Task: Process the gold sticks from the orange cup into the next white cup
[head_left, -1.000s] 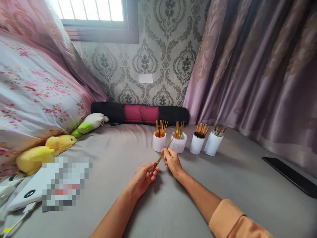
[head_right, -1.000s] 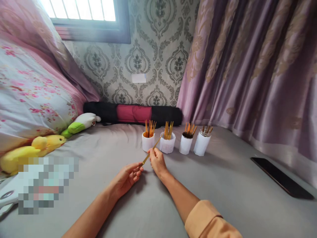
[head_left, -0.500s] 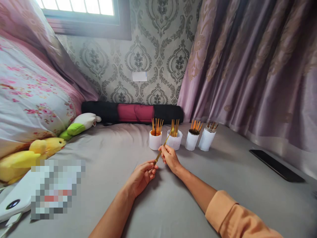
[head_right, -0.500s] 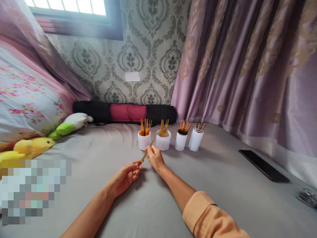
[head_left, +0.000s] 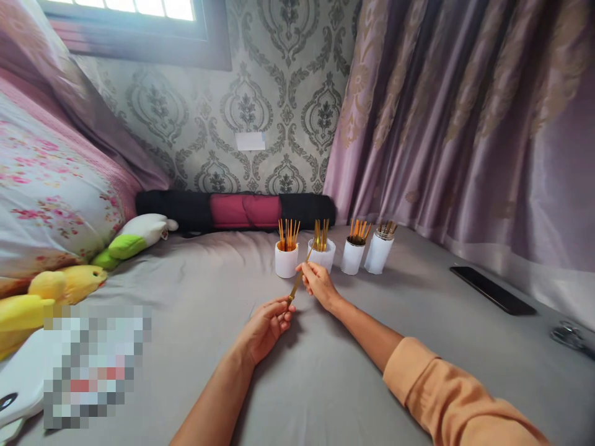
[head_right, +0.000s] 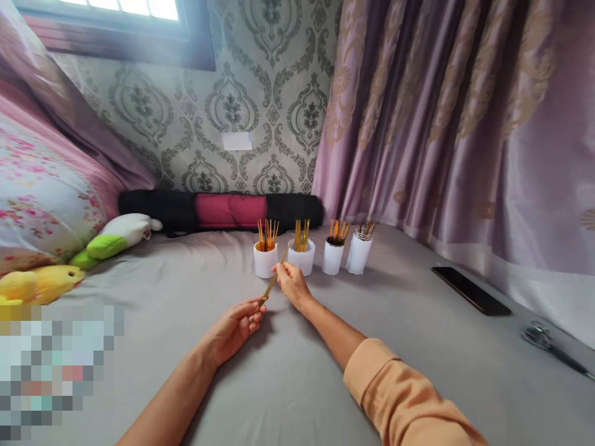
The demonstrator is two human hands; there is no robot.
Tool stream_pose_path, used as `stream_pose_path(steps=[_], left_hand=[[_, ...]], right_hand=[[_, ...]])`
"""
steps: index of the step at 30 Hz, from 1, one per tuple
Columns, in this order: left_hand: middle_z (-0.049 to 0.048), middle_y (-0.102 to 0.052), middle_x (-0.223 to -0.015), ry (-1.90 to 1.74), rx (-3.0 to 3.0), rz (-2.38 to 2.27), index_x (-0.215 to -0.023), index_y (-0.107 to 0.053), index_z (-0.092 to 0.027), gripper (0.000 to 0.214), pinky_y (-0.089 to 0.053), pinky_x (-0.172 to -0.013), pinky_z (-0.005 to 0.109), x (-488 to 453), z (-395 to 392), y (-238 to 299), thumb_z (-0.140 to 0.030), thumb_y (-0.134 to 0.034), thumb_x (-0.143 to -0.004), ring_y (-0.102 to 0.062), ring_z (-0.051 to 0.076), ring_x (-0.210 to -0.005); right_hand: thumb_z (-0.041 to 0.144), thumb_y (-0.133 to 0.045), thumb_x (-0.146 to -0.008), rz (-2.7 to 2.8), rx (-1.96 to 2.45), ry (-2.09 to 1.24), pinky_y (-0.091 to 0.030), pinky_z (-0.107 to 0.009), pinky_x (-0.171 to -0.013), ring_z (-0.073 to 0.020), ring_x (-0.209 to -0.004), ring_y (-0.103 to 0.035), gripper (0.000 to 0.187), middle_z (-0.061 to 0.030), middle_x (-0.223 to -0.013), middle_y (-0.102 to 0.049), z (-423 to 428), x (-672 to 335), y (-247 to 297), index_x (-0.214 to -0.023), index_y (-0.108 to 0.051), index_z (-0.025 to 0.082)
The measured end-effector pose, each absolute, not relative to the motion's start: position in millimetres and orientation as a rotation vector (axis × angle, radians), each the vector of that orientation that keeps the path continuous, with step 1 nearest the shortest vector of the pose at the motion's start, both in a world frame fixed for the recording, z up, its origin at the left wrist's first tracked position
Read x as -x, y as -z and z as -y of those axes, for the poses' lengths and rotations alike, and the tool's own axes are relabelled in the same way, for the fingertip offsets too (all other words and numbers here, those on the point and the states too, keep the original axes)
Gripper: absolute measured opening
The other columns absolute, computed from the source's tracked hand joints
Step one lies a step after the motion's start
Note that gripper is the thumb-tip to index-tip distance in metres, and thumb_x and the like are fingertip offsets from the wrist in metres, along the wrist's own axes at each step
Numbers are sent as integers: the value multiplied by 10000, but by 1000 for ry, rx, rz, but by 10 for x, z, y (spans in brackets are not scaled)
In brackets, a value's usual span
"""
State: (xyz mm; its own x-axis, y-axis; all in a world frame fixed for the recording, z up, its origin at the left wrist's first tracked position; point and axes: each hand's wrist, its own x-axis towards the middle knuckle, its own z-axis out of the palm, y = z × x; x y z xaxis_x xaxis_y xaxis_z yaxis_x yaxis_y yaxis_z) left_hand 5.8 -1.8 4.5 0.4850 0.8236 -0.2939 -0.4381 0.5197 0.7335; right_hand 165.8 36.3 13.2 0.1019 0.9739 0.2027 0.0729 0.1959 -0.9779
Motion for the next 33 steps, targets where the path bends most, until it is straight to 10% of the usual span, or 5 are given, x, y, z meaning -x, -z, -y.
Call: stream_pose_path(steps=[33], left_hand=[[63, -597, -745, -850, -618, -662, -984, -532, -70, 245, -433, -502, 162, -47, 25, -30, -53, -550, -740, -513, 55, -535]], right_hand=[[384, -479, -820, 1154, 1208, -788, -280, -159, -287, -25, -326, -344, 261, 50, -531, -484, -610, -1968, -641, -734, -537, 145]])
